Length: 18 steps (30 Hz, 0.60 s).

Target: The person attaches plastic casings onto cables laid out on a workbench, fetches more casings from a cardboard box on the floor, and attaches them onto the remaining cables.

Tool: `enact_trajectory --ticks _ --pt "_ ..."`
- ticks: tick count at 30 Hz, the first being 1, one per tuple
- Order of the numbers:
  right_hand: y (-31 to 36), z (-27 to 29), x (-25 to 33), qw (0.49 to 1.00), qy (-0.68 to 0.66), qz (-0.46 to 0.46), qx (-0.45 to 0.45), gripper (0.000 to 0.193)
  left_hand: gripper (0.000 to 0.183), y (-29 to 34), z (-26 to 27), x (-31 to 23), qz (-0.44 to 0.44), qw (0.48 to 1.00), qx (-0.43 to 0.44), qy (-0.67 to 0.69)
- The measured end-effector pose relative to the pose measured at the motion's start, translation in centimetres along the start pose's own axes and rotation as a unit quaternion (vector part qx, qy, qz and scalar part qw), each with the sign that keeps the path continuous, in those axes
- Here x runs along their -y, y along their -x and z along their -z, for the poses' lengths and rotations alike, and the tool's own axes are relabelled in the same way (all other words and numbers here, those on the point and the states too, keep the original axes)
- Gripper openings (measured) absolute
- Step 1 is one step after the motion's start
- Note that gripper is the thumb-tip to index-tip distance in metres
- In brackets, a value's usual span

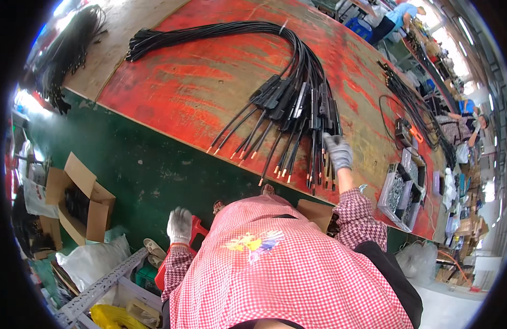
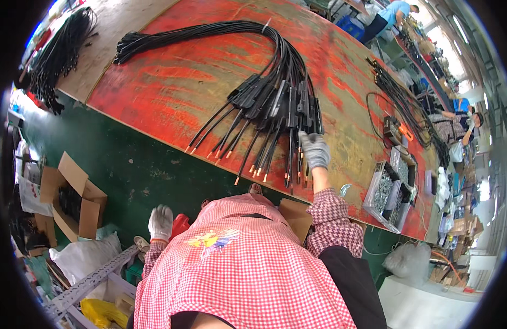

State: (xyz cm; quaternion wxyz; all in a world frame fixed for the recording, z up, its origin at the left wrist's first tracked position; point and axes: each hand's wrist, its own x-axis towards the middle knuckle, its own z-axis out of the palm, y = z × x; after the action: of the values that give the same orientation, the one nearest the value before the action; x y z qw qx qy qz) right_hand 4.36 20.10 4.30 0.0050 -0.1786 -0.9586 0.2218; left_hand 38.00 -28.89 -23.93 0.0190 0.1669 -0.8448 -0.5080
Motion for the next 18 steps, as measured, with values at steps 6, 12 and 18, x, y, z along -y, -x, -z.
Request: enact_trajectory --ticks 6,12,18 --pt "-0.6 -2.6 -1.4 0.984 0.115 0.119 0.058 0.048 0.035 -11.9 -6.5 -28.1 0.124 0.703 0.249 0.655" --pt "1.4 2.1 -3.3 0.971 0.044 0.042 0.232 0.05 0.045 -12.1 -17.5 -44.1 0.249 0.842 0.353 0.323" --pt "-1.5 2.2 -4.9 0.961 -0.051 -0.09 0.255 0.069 0.055 -13.4 -24.4 -42.6 0.259 0.842 0.344 0.325"
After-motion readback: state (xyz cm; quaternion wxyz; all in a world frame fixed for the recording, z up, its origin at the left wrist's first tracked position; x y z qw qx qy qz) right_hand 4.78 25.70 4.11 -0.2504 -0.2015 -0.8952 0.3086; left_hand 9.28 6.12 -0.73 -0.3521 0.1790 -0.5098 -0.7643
